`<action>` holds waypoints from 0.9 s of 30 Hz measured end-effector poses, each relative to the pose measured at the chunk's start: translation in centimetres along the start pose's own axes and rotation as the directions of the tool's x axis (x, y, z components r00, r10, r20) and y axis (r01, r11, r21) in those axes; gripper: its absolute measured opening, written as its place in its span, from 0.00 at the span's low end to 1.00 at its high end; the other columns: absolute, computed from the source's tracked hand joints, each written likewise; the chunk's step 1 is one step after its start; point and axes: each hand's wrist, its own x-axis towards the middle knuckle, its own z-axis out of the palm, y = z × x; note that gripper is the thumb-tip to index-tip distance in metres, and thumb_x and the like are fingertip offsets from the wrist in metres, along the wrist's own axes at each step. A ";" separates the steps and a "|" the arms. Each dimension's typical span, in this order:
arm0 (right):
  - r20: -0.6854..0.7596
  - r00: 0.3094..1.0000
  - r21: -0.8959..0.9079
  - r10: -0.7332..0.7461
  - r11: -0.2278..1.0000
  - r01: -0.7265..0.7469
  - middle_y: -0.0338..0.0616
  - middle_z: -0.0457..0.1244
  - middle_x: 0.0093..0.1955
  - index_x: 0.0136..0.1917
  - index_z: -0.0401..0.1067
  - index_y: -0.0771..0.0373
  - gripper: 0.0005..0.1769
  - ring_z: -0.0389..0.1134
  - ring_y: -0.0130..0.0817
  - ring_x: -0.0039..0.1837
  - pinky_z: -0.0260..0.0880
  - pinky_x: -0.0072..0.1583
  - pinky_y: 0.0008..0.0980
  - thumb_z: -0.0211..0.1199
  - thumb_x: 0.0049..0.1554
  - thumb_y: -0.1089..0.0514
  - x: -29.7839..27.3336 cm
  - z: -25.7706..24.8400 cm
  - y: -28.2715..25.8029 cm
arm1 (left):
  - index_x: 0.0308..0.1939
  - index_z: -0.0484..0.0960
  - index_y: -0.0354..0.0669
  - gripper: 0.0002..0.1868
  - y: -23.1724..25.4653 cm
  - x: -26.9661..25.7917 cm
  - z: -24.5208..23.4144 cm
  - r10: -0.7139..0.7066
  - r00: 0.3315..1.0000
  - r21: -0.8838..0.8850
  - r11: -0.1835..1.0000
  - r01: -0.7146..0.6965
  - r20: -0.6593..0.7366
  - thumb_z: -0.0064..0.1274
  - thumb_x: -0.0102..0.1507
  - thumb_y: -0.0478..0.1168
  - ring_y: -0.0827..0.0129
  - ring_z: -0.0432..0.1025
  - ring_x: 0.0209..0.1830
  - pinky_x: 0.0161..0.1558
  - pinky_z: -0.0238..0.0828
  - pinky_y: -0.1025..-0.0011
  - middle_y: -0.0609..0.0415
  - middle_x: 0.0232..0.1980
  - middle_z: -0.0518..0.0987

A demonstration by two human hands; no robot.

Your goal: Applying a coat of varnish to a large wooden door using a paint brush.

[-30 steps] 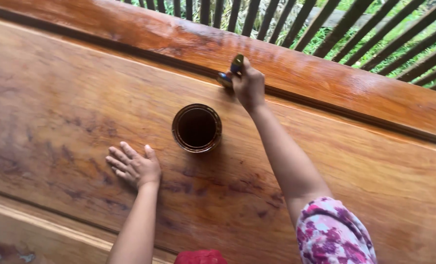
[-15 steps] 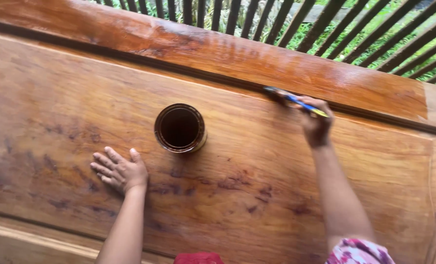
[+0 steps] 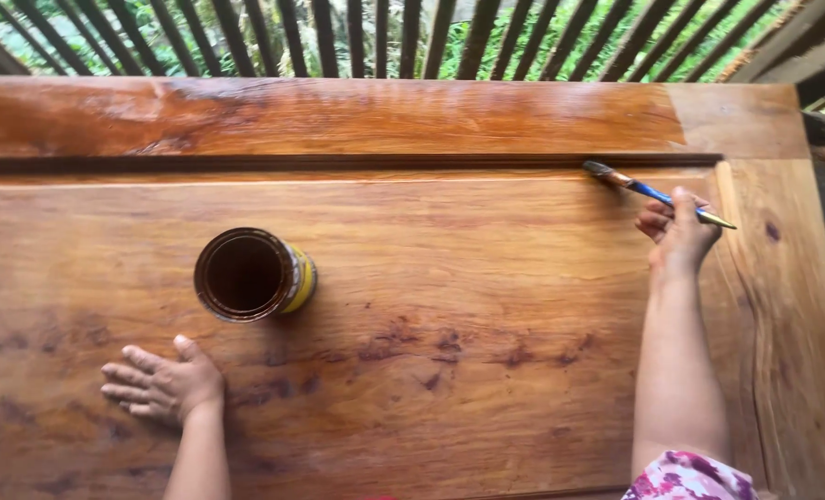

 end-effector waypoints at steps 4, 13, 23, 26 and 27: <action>-0.207 0.976 0.137 -0.070 0.985 0.100 0.51 0.69 0.41 0.53 0.63 0.65 0.07 0.74 0.35 0.36 0.81 0.38 0.33 0.59 0.63 0.65 0.6 -0.2 0.7 | 0.84 0.48 0.36 0.47 -0.8 0.5 0.9 0.015 1.000 0.016 1.000 -0.014 -0.017 0.39 0.71 0.63 0.34 0.28 0.85 0.78 0.31 0.33 0.33 0.87 0.35; -0.311 0.950 0.076 -0.035 0.995 0.062 0.45 0.66 0.36 0.49 0.59 0.63 0.06 0.72 0.29 0.34 0.79 0.36 0.28 0.55 0.62 0.65 -2.2 8.7 3.3 | 0.84 0.48 0.36 0.47 -0.8 0.8 0.9 0.020 1.000 0.029 0.999 -0.020 -0.003 0.37 0.70 0.64 0.32 0.28 0.84 0.76 0.31 0.32 0.32 0.86 0.36; -0.354 0.896 0.011 -0.270 0.956 0.293 0.44 0.66 0.46 0.52 0.59 0.59 0.06 0.71 0.27 0.43 0.77 0.44 0.24 0.55 0.68 0.65 -0.6 4.4 2.4 | 0.84 0.48 0.37 0.47 -1.2 1.1 1.3 0.010 1.000 0.031 0.999 -0.010 -0.001 0.36 0.70 0.64 0.32 0.28 0.85 0.77 0.31 0.31 0.33 0.86 0.36; -0.381 0.919 0.067 -0.104 0.988 0.139 0.45 0.66 0.38 0.48 0.61 0.61 0.05 0.69 0.29 0.35 0.76 0.36 0.28 0.56 0.63 0.67 0.0 6.0 3.4 | 0.84 0.48 0.35 0.47 -1.2 0.9 1.4 0.033 0.999 0.020 0.999 -0.033 -0.017 0.37 0.70 0.64 0.32 0.28 0.84 0.77 0.30 0.32 0.31 0.86 0.35; -0.274 0.954 0.079 -0.124 0.985 0.151 0.46 0.65 0.37 0.48 0.60 0.61 0.06 0.69 0.30 0.34 0.76 0.36 0.28 0.55 0.63 0.67 -0.9 7.0 3.2 | 0.84 0.48 0.36 0.47 -0.7 0.6 1.0 0.025 1.000 0.017 1.000 -0.025 -0.010 0.37 0.70 0.64 0.33 0.28 0.85 0.76 0.31 0.32 0.32 0.86 0.35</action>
